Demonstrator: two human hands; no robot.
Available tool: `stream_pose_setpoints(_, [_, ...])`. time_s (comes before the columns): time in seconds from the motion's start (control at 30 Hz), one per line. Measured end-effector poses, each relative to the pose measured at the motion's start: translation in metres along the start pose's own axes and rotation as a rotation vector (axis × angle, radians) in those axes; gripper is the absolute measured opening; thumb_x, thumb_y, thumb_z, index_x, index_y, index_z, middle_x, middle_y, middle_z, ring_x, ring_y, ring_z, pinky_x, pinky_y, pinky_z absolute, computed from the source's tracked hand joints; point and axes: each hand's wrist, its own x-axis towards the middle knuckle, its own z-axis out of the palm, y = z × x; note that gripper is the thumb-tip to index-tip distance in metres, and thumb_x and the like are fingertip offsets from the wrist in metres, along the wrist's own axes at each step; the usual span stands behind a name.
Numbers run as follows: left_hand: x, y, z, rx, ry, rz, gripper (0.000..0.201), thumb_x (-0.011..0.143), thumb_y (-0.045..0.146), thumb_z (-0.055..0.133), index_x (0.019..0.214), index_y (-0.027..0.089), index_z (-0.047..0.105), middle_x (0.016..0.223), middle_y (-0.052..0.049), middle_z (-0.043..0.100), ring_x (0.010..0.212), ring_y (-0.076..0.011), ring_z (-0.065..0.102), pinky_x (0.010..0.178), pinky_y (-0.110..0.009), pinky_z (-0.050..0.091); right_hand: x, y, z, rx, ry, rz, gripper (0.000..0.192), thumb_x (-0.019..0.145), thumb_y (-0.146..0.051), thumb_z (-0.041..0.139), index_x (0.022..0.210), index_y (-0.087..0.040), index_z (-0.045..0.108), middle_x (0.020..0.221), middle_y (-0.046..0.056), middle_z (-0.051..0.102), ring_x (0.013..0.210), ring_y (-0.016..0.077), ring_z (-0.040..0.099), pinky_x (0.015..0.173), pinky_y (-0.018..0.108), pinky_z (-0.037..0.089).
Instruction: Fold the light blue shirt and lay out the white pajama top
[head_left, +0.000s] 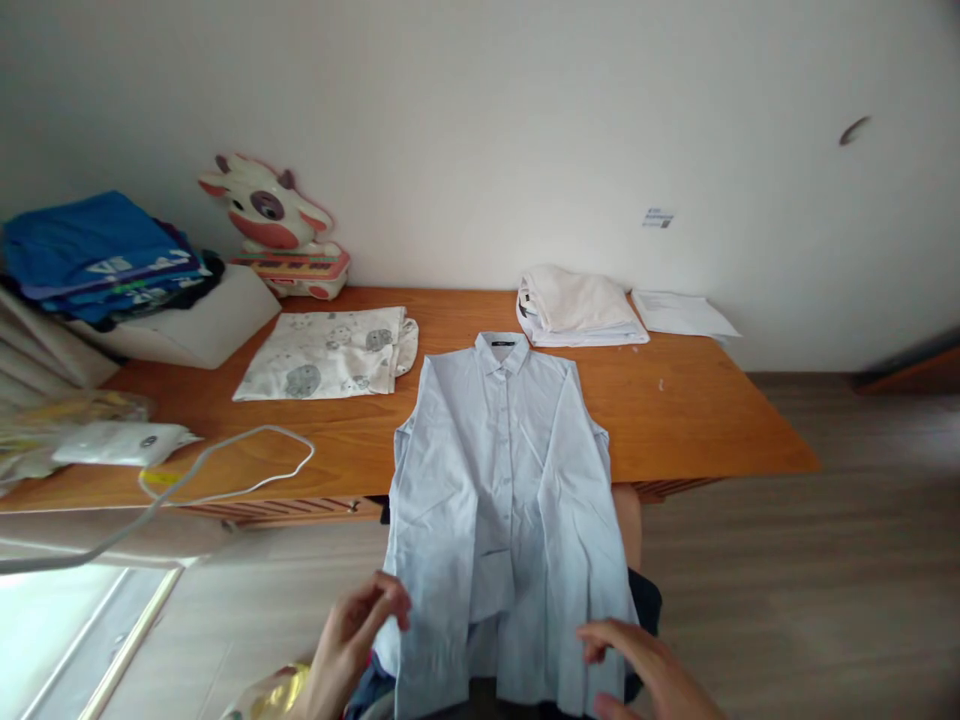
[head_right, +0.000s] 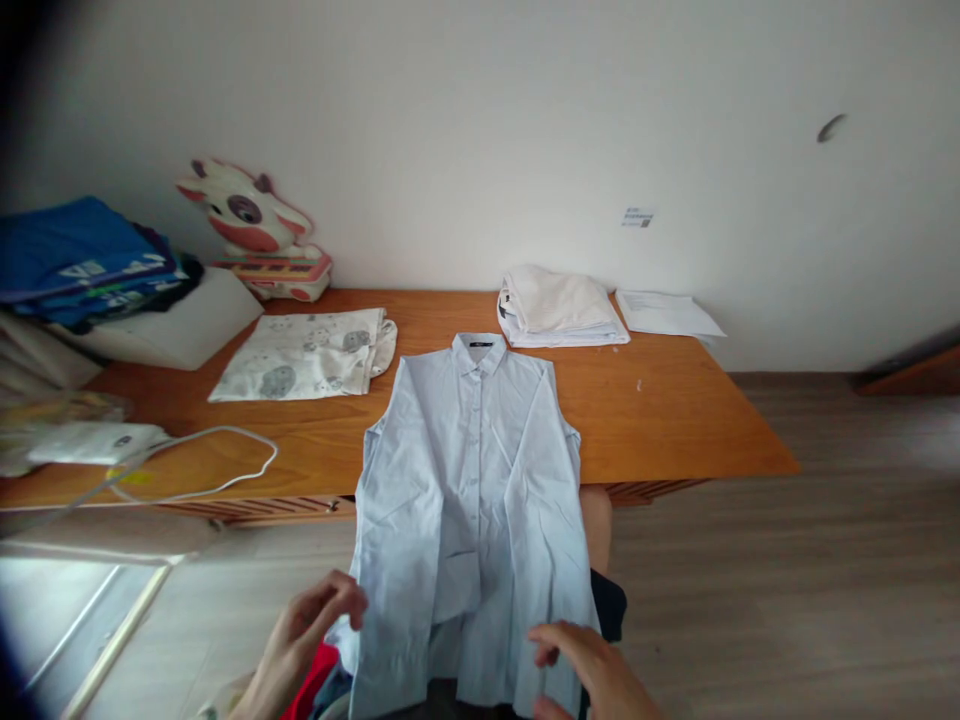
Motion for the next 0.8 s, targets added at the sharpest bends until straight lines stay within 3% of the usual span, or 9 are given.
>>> stream_pose_setpoints(0.07, [0.016,-0.025,0.001,-0.058,0.31,-0.036,0.039,0.098,0.065,0.061,0.096,0.027,0.07,0.098,-0.006,0.075,0.097,-0.0293,0.072,0.088,-0.04,0.059,0.024,-0.011,0.006,0.005,0.057,-0.019,0.037,0.096,-0.041,0.073,0.133,-0.039,0.073,0.121,0.006,0.079,0.116,0.03,0.074,0.106,0.044,0.057])
stream_pose_setpoints(0.13, [0.03,-0.048,0.004,-0.094,0.444,-0.085,0.056,0.084,0.072,0.073,0.114,0.025,0.069,0.118,-0.009,0.076,0.112,-0.0331,0.072,0.093,-0.042,0.06,0.06,-0.029,0.019,0.052,0.101,-0.081,0.028,0.104,-0.042,0.063,0.128,-0.033,0.073,0.118,0.006,0.078,0.114,0.0267,0.073,0.104,0.041,0.056])
stream_pose_setpoints(0.2, [0.038,-0.064,0.008,-0.094,0.352,-0.146,0.073,0.076,0.076,0.078,0.122,0.02,0.068,0.125,-0.012,0.077,0.118,-0.0365,0.071,0.096,-0.042,0.06,0.101,-0.051,0.038,0.115,0.128,-0.149,0.025,0.108,-0.04,0.058,0.124,-0.029,0.073,0.112,0.005,0.078,0.106,0.0221,0.073,0.096,0.035,0.056])
stream_pose_setpoints(0.3, [0.035,-0.072,0.013,0.015,0.189,-0.188,0.068,0.081,0.074,0.076,0.117,0.016,0.069,0.109,-0.01,0.081,0.106,-0.035,0.074,0.089,-0.039,0.06,0.166,-0.082,0.07,0.141,0.121,-0.261,0.023,0.108,-0.034,0.058,0.126,-0.027,0.071,0.11,0.002,0.077,0.096,0.0173,0.072,0.083,0.028,0.054])
stream_pose_setpoints(0.47, [0.017,-0.07,0.013,0.182,0.209,-0.124,0.056,0.091,0.069,0.067,0.118,0.02,0.065,0.103,-0.007,0.081,0.094,-0.0303,0.076,0.08,-0.035,0.059,0.252,-0.109,0.114,-0.101,0.184,-0.323,0.025,0.104,-0.026,0.063,0.128,-0.023,0.067,0.105,0.003,0.077,0.093,0.0181,0.073,0.088,0.03,0.054])
stream_pose_setpoints(0.63, [0.008,-0.065,0.012,0.401,0.187,-0.147,0.059,0.089,0.066,0.065,0.129,0.022,0.061,0.111,-0.008,0.083,0.105,-0.0322,0.079,0.084,-0.034,0.06,0.298,-0.129,0.136,-0.395,0.254,-0.26,0.029,0.104,-0.037,0.067,0.127,-0.021,0.062,0.106,0.007,0.077,0.095,0.0238,0.077,0.084,0.033,0.058])
stream_pose_setpoints(0.8, [-0.003,-0.051,0.024,0.645,0.224,-0.246,0.055,0.092,0.06,0.055,0.133,0.024,0.062,0.113,-0.011,0.083,0.113,-0.0347,0.079,0.092,-0.038,0.062,0.336,-0.155,0.137,-0.53,0.284,-0.176,0.051,0.097,-0.057,0.073,0.127,-0.018,0.059,0.111,0.012,0.076,0.092,0.0294,0.079,0.078,0.038,0.062])
